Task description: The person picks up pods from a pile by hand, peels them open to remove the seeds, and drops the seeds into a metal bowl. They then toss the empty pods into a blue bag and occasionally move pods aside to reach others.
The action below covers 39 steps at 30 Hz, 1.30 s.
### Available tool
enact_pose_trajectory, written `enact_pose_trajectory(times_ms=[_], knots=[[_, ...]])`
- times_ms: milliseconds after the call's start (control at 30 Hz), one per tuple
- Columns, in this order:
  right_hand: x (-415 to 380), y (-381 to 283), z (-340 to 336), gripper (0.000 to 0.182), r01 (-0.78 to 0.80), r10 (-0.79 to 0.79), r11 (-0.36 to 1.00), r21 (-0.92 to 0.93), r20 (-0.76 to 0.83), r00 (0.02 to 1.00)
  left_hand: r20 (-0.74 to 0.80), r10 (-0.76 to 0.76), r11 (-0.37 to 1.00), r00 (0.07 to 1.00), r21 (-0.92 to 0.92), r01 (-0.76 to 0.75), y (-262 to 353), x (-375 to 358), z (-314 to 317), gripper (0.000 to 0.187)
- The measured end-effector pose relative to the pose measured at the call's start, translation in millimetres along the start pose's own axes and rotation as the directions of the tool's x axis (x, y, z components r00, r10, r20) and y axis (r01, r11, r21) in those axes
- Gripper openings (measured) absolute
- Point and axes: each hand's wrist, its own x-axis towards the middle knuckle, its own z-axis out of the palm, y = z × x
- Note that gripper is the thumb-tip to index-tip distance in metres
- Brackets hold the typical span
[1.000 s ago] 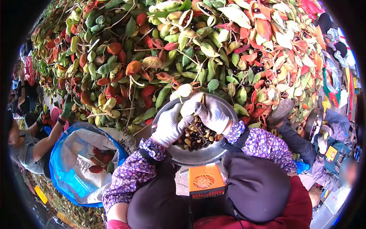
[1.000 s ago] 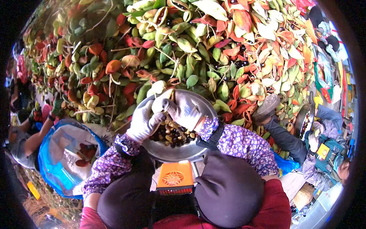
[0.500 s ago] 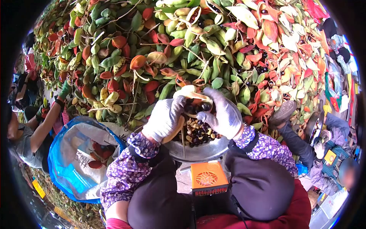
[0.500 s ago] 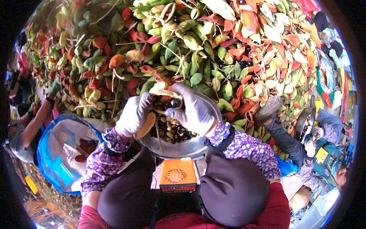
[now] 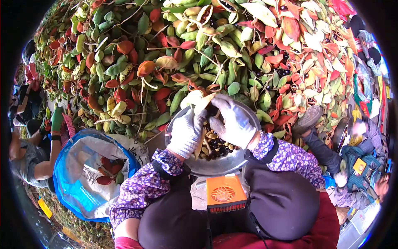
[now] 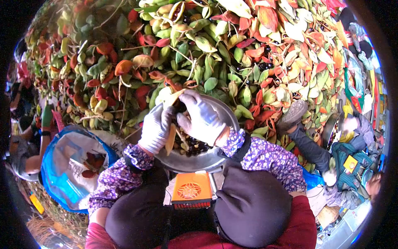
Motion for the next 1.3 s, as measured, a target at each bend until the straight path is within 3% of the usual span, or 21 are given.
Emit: enact_pose_trajectory(times_ms=[33, 67, 200, 300, 433, 500, 567, 633, 700, 733, 767, 833, 867, 900, 967, 1033, 1067, 1100, 1233, 1267, 1300], knots=[[3, -3, -5, 0.044, 0.019, -0.018, 0.996, 0.087, -0.011, 1.0, 0.035, -0.025, 0.999, 0.999, 0.045, 0.024, 6, -3, 1, 0.037], [7, -8, -9, 0.047, -0.187, 0.143, 0.937, 0.293, 0.166, 0.976, -0.003, 0.022, 0.997, 1.0, 0.07, -0.022, 8, -5, 3, 0.031], [-6, -2, 14, 0.038, -0.271, 0.195, 0.812, 0.516, 0.198, 0.961, 0.099, -0.102, 0.991, 0.99, 0.091, 0.093, -18, -19, 22, 0.032], [1, 1, 12, 0.035, -0.491, 0.308, 0.671, 0.555, 0.394, 0.866, 0.075, 0.081, 0.989, 0.994, 0.119, -0.089, -30, -21, 27, 0.047], [3, 15, 27, 0.034, -0.425, 0.228, 0.696, 0.579, 0.383, 0.895, 0.105, -0.075, 0.997, 0.992, 0.041, 0.071, -26, -23, 30, 0.035], [-6, 20, 40, 0.039, -0.64, 0.289, 0.546, 0.541, 0.595, 0.75, 0.109, -0.054, 0.998, 0.993, 0.035, 0.05, -42, -26, 37, 0.04], [-22, 22, 50, 0.036, -0.49, 0.264, 0.799, 0.349, 0.528, 0.807, 0.13, 0.036, 0.996, 0.991, -0.084, -0.026, -65, -28, 46, 0.048], [-32, 27, 53, 0.029, -0.473, 0.254, 0.812, 0.343, 0.522, 0.814, 0.169, 0.009, 0.99, 0.986, -0.144, 0.015, -37, -23, 19, 0.06], [-40, 38, 59, 0.026, -0.388, 0.093, 0.65, 0.654, 0.438, 0.894, 0.337, -0.063, 0.965, 0.939, -0.219, 0.144, -26, -14, 4, 0.066], [-28, 20, 31, 0.028, -0.624, 0.142, 0.519, 0.584, 0.661, 0.737, 0.303, 0.023, 0.982, 0.953, -0.184, 0.034, -34, -13, 5, 0.073], [-43, 35, 40, 0.02, -0.374, 0.031, 0.813, 0.447, 0.608, 0.793, 0.303, 0.022, 0.982, 0.953, -0.185, 0.036, -42, -13, 3, 0.073], [-34, 24, 15, 0.014, -0.361, -0.065, 0.854, 0.376, 0.764, 0.642, 0.34, 0.089, 0.991, 0.936, 0.061, -0.117, -45, -9, -8, 0.068], [-34, 31, 12, 0.015, -0.141, -0.296, 0.827, 0.544, 0.634, 0.714, 0.306, 0.103, 0.992, 0.947, -0.098, -0.077, -55, -8, -5, 0.064], [-27, 29, 3, 0.012, -0.058, -0.34, 0.775, 0.629, 0.492, 0.801, 0.2, 0.196, 0.973, 0.96, -0.163, -0.164, -61, -6, -5, 0.055], [-12, 30, -20, 0.014, -0.24, -0.053, 0.837, 0.491, 0.51, 0.858, 0.226, -0.054, 0.913, 0.973, -0.384, 0.14, -50, -15, -20, 0.049], [1, 40, -25, 0.029, -0.475, 0.282, 0.685, 0.553, 0.4, 0.872, 0.307, -0.139, 0.87, 0.941, -0.417, 0.264, -45, -16, -30, 0.052], [10, 45, -17, 0.047, -0.152, 0.114, 0.908, 0.391, 0.119, 0.986, 0.316, -0.109, 0.869, 0.943, -0.43, 0.244, -48, -17, -31, 0.052], [20, 49, -14, 0.061, 0.036, -0.054, 0.978, 0.204, 0.083, 0.995, 0.322, -0.077, 0.868, 0.944, -0.443, 0.222, -49, -17, -32, 0.052], [54, 42, 23, 0.076, 0.044, -0.125, 0.94, 0.337, 0.221, 0.967, 0.332, -0.018, 0.933, 0.943, -0.333, 0.135, -29, -3, -40, 0.047], [55, 42, 34, 0.079, -0.12, 0.008, 0.944, 0.308, 0.342, 0.939, 0.364, -0.039, 0.966, 0.931, -0.226, 0.129, -26, 3, -44, 0.047], [55, 56, 52, 0.067, -0.107, -0.011, 0.941, 0.321, 0.346, 0.938, 0.389, -0.058, 0.987, 0.919, -0.115, 0.111, -20, 13, -50, 0.046]])
